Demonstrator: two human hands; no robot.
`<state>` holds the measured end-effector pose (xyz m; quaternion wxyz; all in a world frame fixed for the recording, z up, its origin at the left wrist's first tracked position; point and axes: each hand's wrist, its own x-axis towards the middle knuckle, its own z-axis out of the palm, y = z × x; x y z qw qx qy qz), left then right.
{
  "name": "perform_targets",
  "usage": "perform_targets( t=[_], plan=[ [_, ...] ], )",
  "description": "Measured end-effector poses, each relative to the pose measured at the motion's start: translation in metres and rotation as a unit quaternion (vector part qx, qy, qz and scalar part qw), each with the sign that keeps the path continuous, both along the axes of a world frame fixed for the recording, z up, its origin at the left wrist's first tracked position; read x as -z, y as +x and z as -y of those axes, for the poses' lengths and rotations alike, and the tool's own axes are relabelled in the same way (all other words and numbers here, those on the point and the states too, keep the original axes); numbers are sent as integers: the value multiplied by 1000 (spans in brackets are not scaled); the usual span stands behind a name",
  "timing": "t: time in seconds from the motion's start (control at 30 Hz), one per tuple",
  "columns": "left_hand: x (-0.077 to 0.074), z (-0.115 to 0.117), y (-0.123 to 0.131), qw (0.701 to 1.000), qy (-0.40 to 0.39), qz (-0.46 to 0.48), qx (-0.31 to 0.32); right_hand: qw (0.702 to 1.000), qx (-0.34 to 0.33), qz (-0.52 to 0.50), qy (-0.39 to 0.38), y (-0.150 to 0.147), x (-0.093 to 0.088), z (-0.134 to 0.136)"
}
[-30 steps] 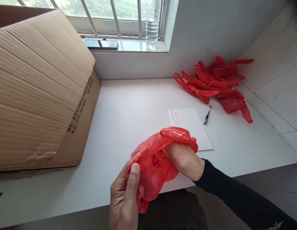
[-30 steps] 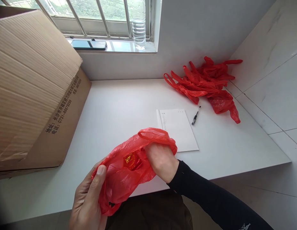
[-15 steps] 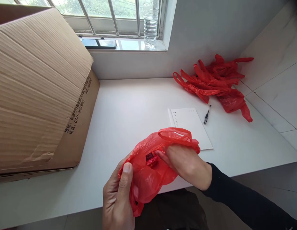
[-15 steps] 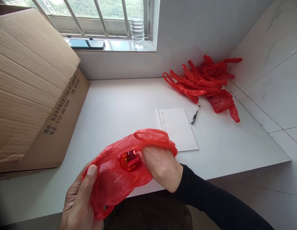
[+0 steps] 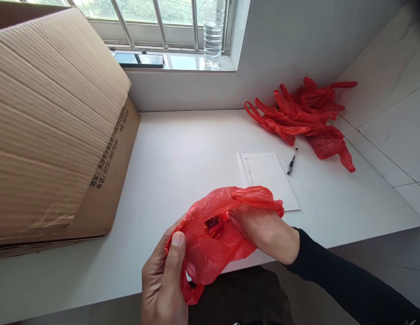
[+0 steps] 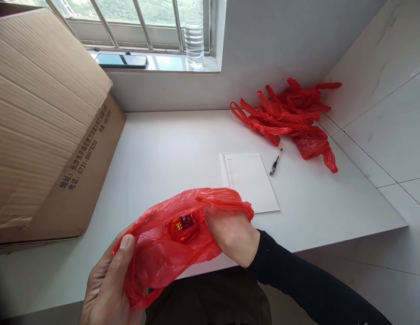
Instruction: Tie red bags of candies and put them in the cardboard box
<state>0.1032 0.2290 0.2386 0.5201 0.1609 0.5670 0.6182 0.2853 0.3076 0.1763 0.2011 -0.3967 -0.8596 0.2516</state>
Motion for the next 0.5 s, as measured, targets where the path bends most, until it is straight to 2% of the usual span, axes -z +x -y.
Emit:
perform_targets(
  t=[0.1,0.2,0.4,0.5],
  plan=[
    [0,0,2,1000,6,-3,-2,1000,-28,4,-13,-4,0,-3],
    [-1,0,4,1000,0,5,-13,1000,-13,22,-3,-9,1,-7],
    [1,3,-3,998,-30,22,-40,997,34,54,34,-24,-10,-7],
    [3,3,-7,997,-43,29,-56,997,45,53,24,-37,-6,-8]
  ],
)
